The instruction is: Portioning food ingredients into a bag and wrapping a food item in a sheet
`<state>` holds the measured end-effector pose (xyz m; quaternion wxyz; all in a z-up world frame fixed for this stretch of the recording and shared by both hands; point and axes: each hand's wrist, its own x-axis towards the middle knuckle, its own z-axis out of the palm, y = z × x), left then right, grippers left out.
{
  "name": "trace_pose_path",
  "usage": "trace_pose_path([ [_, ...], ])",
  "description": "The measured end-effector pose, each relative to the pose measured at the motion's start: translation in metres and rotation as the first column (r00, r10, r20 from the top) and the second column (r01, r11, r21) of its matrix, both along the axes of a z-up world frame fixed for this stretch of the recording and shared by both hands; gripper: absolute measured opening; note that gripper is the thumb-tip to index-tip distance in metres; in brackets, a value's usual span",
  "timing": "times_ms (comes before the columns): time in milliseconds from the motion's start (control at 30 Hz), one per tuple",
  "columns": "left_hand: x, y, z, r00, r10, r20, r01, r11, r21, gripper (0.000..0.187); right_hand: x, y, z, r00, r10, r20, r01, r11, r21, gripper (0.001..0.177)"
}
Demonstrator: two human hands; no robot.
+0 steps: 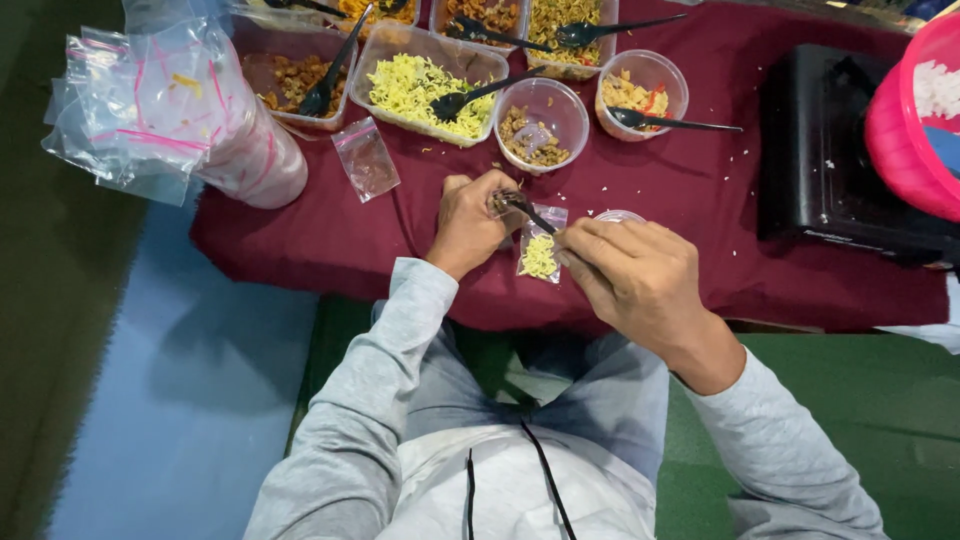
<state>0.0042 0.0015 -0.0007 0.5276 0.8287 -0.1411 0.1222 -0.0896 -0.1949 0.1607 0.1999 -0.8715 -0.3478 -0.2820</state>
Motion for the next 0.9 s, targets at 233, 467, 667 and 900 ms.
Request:
trace_pose_path([
  [233, -0.002, 0.0, 0.008, 1.0, -0.012, 0.012, 0.012, 1.0, -0.007, 0.026, -0.002, 0.004, -0.005, 1.0, -0.023, -0.02, 0.024, 0.999, 0.04, 0.008],
  [467, -0.007, -0.001, 0.013, 1.0, -0.015, 0.023, 0.016, 0.999, -0.041, 0.025, 0.017, -0.021, -0.013, 0.971, -0.132, -0.2, 0.192, 0.929, 0.317, 0.014],
  [667, -0.007, -0.001, 0.013, 1.0, -0.018, 0.012, 0.019, 0.999, -0.036, 0.027, 0.071, -0.035, -0.043, 0.909, -0.078, -0.409, 0.306, 0.793, 0.527, 0.01],
  [900, -0.006, 0.0, 0.009, 1.0, -0.026, -0.01, 0.026, 0.999, -0.038, 0.029, 0.097, -0.036, -0.075, 0.753, 0.037, -0.657, 0.455, 0.692, 0.56, 0.038],
])
